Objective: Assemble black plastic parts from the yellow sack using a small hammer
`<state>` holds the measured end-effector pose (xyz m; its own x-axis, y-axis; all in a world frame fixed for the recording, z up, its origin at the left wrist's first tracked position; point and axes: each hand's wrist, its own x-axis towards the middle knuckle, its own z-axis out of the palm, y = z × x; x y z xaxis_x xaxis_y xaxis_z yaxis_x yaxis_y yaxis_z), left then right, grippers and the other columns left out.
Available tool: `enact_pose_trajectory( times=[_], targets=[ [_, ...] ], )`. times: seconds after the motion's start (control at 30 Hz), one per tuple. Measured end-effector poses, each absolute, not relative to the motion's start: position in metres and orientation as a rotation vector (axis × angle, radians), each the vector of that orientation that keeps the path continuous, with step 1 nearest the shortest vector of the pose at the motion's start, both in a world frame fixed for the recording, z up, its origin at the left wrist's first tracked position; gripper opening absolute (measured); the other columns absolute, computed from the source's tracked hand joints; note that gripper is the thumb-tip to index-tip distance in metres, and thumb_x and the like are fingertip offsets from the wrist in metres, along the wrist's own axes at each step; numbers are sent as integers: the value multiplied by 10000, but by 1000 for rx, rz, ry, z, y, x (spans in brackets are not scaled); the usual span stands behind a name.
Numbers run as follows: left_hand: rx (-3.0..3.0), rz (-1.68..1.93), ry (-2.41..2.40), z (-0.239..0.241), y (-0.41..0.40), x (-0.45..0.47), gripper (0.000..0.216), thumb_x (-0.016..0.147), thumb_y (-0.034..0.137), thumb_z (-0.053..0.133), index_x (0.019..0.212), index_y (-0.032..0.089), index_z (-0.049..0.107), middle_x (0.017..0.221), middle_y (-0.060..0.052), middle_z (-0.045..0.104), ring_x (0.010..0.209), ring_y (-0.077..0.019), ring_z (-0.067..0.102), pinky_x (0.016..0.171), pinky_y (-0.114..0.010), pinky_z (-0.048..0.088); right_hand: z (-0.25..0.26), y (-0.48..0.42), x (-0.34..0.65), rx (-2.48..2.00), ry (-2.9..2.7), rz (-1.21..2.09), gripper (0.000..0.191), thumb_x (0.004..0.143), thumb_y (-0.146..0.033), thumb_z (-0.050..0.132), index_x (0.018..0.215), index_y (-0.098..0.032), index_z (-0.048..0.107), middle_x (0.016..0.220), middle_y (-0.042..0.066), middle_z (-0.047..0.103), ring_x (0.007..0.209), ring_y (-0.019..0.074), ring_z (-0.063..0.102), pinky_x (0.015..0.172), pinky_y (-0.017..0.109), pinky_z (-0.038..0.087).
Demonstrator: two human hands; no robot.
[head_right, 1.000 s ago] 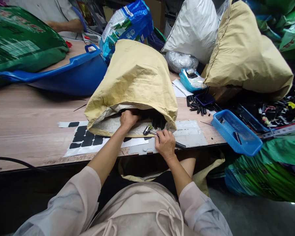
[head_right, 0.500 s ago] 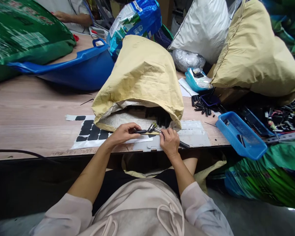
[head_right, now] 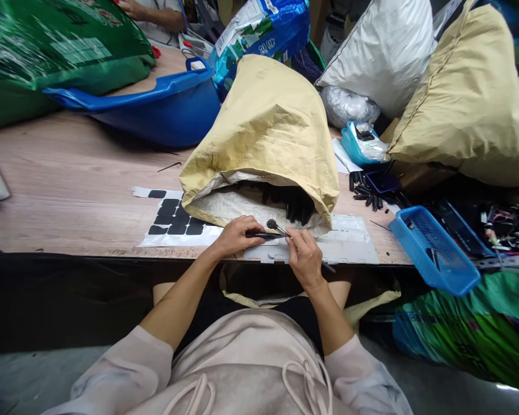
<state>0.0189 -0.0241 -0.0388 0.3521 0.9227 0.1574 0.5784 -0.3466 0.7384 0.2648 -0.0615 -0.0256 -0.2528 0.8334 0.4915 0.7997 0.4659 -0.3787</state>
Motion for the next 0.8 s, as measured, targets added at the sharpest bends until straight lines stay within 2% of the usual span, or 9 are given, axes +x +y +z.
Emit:
enact_pose_trajectory(
  times=[0.13,0.33,0.5,0.8],
  targets=[
    [2027,782,1297,-40,-25,20,151,836,284,793,978,236,812,930,-27,680,920,-206,626,843,-315,481,-21,-76,254,-1288,-2073,172,320,1087,-297,479,1282,-255,728,1000,56,735,941,173,703,859,280,555],
    [2028,826,1299,-42,-25,20,188,820,229,801,1003,251,840,932,-30,659,918,-202,627,867,-321,493,-23,-81,252,-1292,-2042,64,324,1075,-271,501,1299,-262,735,961,64,717,898,175,689,835,287,556],
    [2015,833,1294,-44,-25,20,149,838,237,783,971,259,848,917,-28,663,915,-195,626,855,-312,498,-29,-82,252,-1286,-2108,-10,312,1069,-262,516,1271,-270,754,878,44,682,816,163,655,756,267,538],
    [1972,822,1296,-41,-25,19,195,826,236,790,1009,251,854,930,-33,673,927,-206,638,861,-318,506,-23,-86,263,-1311,-2006,68,309,1062,-254,523,1261,-268,759,931,56,712,871,175,689,813,289,563]
  ],
)
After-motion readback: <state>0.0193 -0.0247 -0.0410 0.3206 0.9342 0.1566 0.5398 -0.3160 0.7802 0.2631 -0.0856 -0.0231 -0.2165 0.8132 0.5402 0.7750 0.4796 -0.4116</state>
